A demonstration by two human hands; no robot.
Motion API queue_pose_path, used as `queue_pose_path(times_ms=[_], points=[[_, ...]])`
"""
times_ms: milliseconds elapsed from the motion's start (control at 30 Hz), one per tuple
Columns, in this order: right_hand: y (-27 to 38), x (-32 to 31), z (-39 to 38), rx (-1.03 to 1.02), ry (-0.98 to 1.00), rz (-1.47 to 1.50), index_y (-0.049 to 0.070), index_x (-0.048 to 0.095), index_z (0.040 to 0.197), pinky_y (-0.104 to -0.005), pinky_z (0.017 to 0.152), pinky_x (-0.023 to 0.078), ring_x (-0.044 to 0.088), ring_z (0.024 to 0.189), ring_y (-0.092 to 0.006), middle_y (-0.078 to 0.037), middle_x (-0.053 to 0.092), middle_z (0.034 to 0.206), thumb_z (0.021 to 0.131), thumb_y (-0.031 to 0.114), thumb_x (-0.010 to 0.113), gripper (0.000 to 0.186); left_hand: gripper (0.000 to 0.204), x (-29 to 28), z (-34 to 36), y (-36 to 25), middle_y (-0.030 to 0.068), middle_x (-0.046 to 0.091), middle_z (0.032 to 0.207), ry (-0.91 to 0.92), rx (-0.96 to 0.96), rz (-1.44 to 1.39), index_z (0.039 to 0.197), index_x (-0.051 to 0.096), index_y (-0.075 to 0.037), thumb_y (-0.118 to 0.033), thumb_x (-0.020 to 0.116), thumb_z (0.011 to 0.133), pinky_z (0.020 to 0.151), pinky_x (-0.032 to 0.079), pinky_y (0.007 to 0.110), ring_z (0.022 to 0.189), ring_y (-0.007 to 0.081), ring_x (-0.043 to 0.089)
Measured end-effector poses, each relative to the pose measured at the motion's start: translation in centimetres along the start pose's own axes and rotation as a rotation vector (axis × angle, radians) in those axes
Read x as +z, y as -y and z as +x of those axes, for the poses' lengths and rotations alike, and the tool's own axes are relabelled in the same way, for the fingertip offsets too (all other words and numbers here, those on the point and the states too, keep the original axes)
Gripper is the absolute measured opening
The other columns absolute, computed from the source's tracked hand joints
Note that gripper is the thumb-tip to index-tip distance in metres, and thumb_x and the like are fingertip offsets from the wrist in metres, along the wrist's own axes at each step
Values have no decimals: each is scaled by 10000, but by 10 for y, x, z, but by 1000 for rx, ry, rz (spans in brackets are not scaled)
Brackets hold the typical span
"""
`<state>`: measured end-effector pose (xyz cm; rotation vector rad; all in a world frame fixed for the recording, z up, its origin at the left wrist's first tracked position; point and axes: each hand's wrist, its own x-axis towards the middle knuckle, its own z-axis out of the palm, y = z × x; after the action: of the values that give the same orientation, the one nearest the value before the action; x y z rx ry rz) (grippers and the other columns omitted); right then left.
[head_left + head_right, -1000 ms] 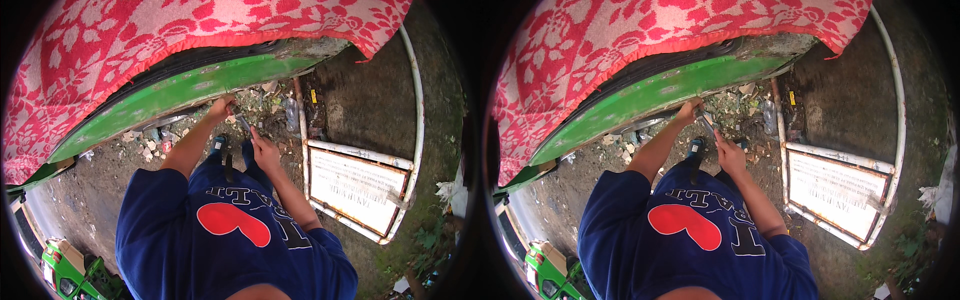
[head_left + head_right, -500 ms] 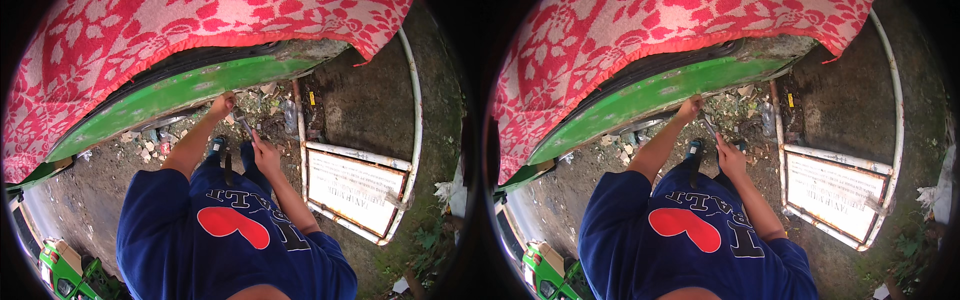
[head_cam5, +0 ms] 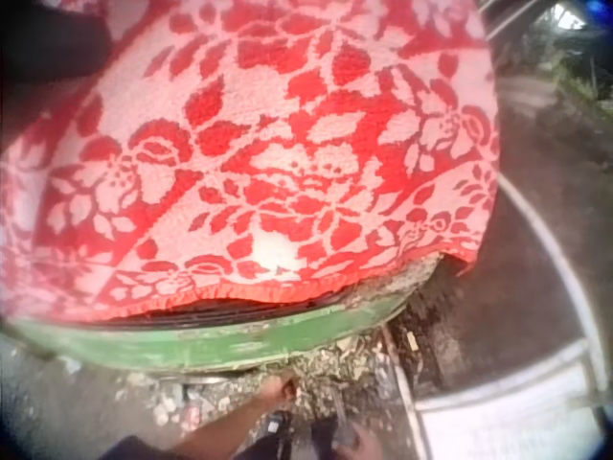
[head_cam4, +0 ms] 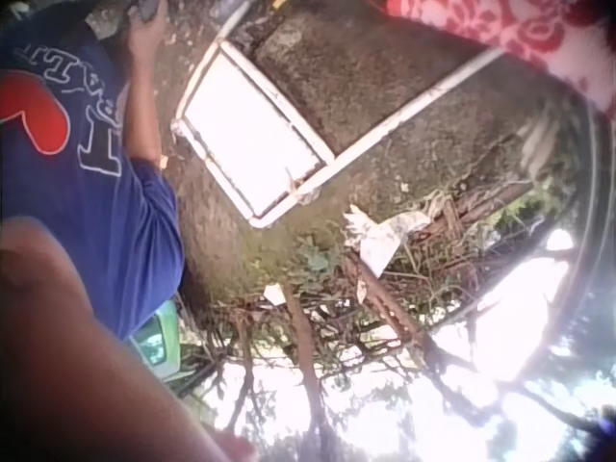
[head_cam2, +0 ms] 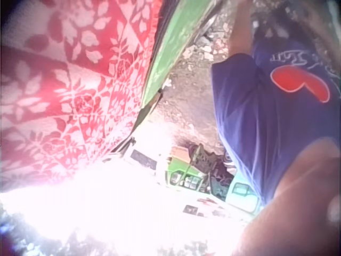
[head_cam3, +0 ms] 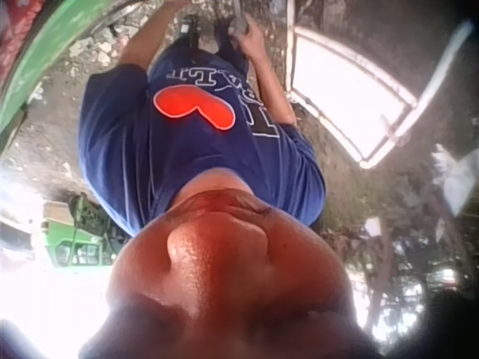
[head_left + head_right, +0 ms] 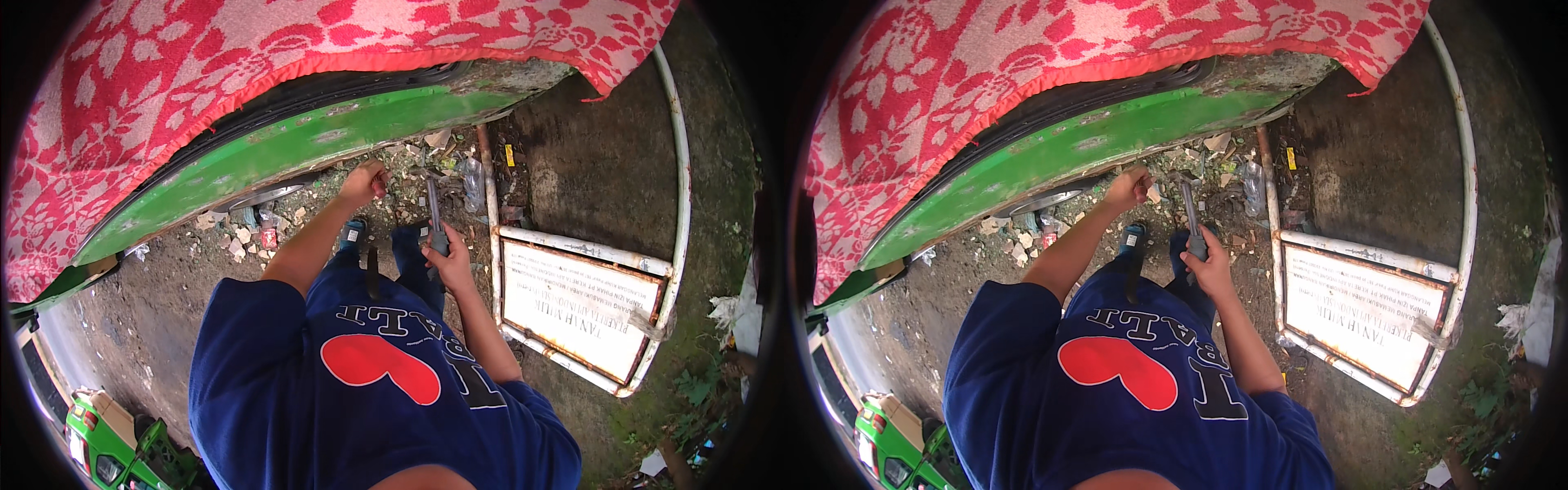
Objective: The person uses a hammer and a red-handled tool to repeatedly strike and pry along the edge of a green metal panel. The person adjusts hand positions and tool angles while working on the same section of the panel throughout the clip.
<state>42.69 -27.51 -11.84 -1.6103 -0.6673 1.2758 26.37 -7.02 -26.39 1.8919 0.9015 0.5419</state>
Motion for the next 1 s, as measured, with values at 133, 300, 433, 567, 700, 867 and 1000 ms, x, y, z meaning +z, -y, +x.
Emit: queue_pose_path(times_ms=[133,300,433,567,700,867,1000], points=[[0,-5,2,35,28,-44,18,485,1403,-232,548,460,561,650,-73,-6,598,843,838,9,670,595,165,-2,3,-4,126,591,877,-24,86,64,832,560,-53,-122,706,798,773,473,434,882,343,597],[-2,-11,3,84,25,-139,22,461,1429,-234,529,451,535,573,-70,-5,597,811,835,-6,659,627,199,1,11,1,120,504,729,-107,204,18,766,500,-14,19,696,750,580,420,401,640,295,527],[-2,-12,1,81,11,-125,22,470,1423,-233,525,449,533,567,-67,-4,598,787,830,-7,660,623,129,-2,14,-1,101,601,874,33,-15,10,814,601,-54,-120,711,797,794,472,420,905,320,586],[-2,-13,-1,85,2,-125,29,489,1411,-224,524,445,533,569,-61,-3,599,787,831,6,676,609,115,-3,15,-3,104,602,865,17,8,57,817,594,-47,-103,693,804,792,471,416,887,319,583],[12,-5,-5,89,-46,-300,36,539,1372,-246,566,477,585,617,-81,-34,653,829,859,83,703,541,82,-9,19,-10,123,601,833,16,38,14,820,588,-38,-83,656,806,770,476,413,834,328,593],[24,7,-2,-429,-66,-586,54,563,1350,-314,674,513,678,747,-206,-138,701,905,902,166,673,475,54,-9,31,-3,156,626,844,-6,-5,-52,821,590,-24,-63,612,792,724,480,419,805,350,616],[4,12,7,-634,-62,-683,71,561,1355,-326,682,515,683,754,-267,-170,689,886,908,161,658,466,64,-5,34,2,164,649,879,5,-89,-85,837,608,-36,-70,614,783,716,483,422,816,366,629]])
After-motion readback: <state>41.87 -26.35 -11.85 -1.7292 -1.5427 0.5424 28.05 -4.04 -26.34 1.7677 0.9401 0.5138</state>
